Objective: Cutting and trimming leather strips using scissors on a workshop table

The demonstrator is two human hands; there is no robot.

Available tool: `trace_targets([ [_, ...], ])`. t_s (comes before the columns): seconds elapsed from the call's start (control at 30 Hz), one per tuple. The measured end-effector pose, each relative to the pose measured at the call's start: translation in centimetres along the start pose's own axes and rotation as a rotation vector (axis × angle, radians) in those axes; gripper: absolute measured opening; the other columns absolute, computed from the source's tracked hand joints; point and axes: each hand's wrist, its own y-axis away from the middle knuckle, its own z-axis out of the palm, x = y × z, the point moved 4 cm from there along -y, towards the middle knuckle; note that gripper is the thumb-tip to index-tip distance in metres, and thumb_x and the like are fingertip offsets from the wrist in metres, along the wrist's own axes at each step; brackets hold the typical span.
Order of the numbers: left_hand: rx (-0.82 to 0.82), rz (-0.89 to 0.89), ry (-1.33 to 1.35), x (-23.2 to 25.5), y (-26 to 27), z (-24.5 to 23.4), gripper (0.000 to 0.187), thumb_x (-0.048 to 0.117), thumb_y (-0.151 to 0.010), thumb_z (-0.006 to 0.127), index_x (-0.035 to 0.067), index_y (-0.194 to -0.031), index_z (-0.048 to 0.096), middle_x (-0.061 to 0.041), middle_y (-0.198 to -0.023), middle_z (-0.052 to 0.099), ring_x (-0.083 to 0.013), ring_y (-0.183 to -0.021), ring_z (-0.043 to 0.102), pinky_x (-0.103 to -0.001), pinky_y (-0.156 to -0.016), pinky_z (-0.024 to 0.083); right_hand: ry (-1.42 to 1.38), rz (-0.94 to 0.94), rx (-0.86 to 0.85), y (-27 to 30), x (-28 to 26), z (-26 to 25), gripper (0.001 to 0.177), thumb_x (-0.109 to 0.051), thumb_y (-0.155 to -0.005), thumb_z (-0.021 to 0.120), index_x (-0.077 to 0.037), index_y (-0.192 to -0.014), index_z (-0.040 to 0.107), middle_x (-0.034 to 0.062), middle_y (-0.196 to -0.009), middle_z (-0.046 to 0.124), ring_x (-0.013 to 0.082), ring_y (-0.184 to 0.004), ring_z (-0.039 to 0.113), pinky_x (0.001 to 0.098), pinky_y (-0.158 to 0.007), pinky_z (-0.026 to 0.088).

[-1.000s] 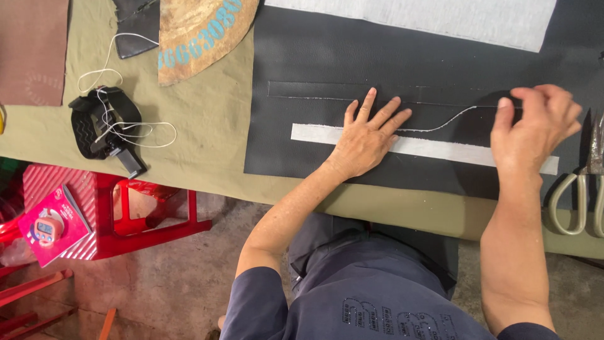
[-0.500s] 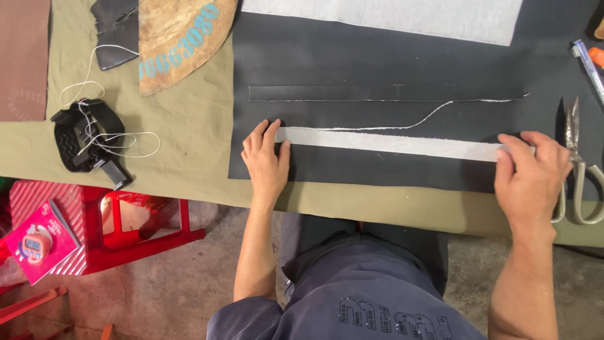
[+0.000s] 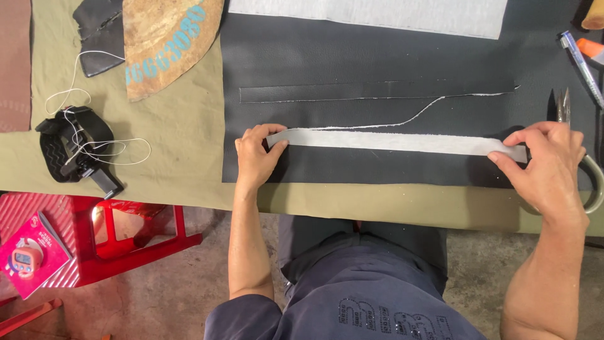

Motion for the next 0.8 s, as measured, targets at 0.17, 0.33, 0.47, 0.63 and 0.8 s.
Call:
trace_targets([
  [0.17, 0.076, -0.067, 0.408, -0.7, 0.4, -0.9, 0.008, 0.024, -0.093, 0.07, 0.02, -0.099, 0.073, 0.007, -0.094, 0.07, -0.0072, -0.075, 0.046, -0.024, -0.077, 0.044, -0.005, -0.02, -0.016, 0.6, -1.1, 0.1, 0.02, -0.027, -0.096, 0.082, -0.014, -0.103, 0.067, 0.0041, -0.13, 0.061, 0.0355, -0.128, 0.05, 0.053, -0.106, 0.037],
  [0.33, 0.137, -0.12, 0.555, -0.8, 0.6, -1.0, 0.012, 0.026, -0.095, 0.069, 0.016, -0.101, 0.071, 0.008, -0.079, 0.059, -0.0052, -0.073, 0.046, -0.022, -0.072, 0.041, -0.128, -0.092, 0.226, 2.6, 0.3, -0.2, 0.026, -0.008, -0.108, 0.088, 0.002, -0.111, 0.064, 0.0119, -0.108, 0.069, 0.0337, -0.103, 0.063, 0.0452, -0.099, 0.046],
  [0.47, 0.2, -0.095, 0.579, -0.6, 0.6, -1.2, 0.014, 0.029, -0.097, 0.067, 0.015, -0.101, 0.069, 0.007, -0.086, 0.062, -0.0052, -0.077, 0.051, -0.022, -0.074, 0.042, -0.076, 0.039, 0.392, 6.3, 2.8, -0.8, 0.027, 0.002, -0.119, 0.082, 0.017, -0.132, 0.063, 0.03, -0.125, 0.063, 0.0455, -0.114, 0.061, 0.0519, -0.1, 0.047],
  [0.63, 0.239, -0.065, 0.614, -1.2, 0.2, -0.8, 0.01, 0.024, -0.099, 0.065, 0.015, -0.103, 0.068, 0.006, -0.092, 0.062, -0.0057, -0.083, 0.052, -0.021, -0.08, 0.043, -0.01, 0.167, 0.313, 8.7, 2.1, -1.5, 0.048, -0.004, -0.108, 0.082, 0.02, -0.142, 0.057, 0.0331, -0.127, 0.056, 0.047, -0.114, 0.057, 0.0542, -0.096, 0.047],
  [0.8, 0.368, -0.001, 0.749, -2.1, -0.3, 0.3, 0.011, 0.023, -0.101, 0.066, 0.012, -0.105, 0.066, 0.002, -0.097, 0.066, -0.008, -0.091, 0.059, -0.021, -0.086, 0.047, -0.14, 0.307, 0.159, 9.6, 6.2, 1.1, 0.048, -0.009, -0.116, 0.072, 0.022, -0.144, 0.05, 0.0366, -0.131, 0.055, 0.0482, -0.116, 0.056, 0.0529, -0.099, 0.043],
])
